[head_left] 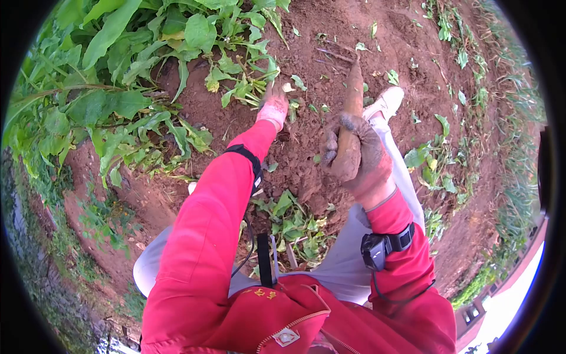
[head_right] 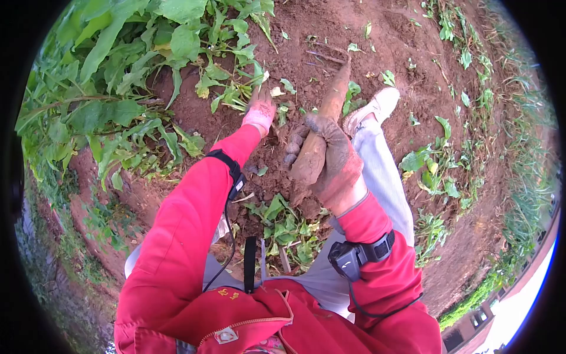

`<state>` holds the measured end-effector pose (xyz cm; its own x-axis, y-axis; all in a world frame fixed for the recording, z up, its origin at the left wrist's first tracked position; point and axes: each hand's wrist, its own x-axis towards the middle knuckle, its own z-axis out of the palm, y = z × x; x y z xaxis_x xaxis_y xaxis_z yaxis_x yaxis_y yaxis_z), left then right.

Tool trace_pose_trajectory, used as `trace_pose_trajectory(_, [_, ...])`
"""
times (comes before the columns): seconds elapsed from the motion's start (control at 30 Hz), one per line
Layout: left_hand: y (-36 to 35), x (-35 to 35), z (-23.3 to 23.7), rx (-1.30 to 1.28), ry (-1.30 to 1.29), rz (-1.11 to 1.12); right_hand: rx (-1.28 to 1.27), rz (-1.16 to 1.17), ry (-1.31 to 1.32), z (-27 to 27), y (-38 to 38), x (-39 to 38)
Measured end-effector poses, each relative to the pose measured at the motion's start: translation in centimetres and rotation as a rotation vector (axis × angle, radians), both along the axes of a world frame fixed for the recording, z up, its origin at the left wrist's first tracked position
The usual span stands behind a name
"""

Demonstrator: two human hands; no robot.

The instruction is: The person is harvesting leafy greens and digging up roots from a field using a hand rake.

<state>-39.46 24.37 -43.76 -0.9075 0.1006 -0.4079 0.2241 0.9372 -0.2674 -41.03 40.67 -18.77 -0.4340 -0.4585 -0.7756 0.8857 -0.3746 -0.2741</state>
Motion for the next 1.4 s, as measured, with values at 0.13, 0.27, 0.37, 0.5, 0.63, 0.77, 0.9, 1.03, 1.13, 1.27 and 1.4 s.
trace_pose_trajectory(0.13, [-1.2, -2.0, -3.1, -0.05, 0.139, 0.194, -0.031, 0.002, 0.013, 0.0, 0.7, -0.2])
trace_pose_trajectory(0.27, [-0.4, -3.9, -2.9, -0.131, 0.014, 0.305, -0.009, -0.06, -0.113, 0.4, 1.1, -0.1])
trace_pose_trajectory(0.37, [-0.1, -5.1, -2.1, -0.087, -0.203, 0.344, -0.007, -0.101, -0.183, 0.8, 1.3, -0.3])
trace_pose_trajectory(0.5, [-0.9, -5.9, -1.3, 0.039, -0.357, 0.311, -0.023, -0.096, -0.147, 0.9, 1.6, -0.2])
trace_pose_trajectory(0.63, [-1.9, -6.0, -1.4, 0.086, -0.421, 0.316, -0.017, -0.086, -0.122, 0.8, 1.9, -0.2])
trace_pose_trajectory(0.77, [-2.0, -3.7, -1.1, 0.127, -0.369, 0.274, -0.027, -0.099, -0.144, 1.0, 1.8, -0.3])
trace_pose_trajectory(0.9, [-2.2, -1.0, -2.1, 0.217, -0.202, 0.36, -0.035, -0.105, -0.152, 0.9, 1.7, -0.3])
trace_pose_trajectory(1.03, [-2.7, -0.1, -0.9, 0.271, -0.143, 0.355, -0.033, -0.109, -0.158, 1.1, 1.5, -0.3])
trace_pose_trajectory(1.13, [-2.2, 0.8, -0.8, 0.282, -0.149, 0.347, -0.035, -0.122, -0.148, 1.3, 1.3, -0.3])
trace_pose_trajectory(1.27, [1.7, 7.8, -1.6, 0.403, -0.191, 0.423, 0.001, -0.078, -0.054, 1.1, 1.2, -0.3])
trace_pose_trajectory(1.4, [3.4, 8.3, -0.1, 0.453, -0.14, 0.308, -0.017, -0.026, -0.022, 0.8, 1.2, 0.0])
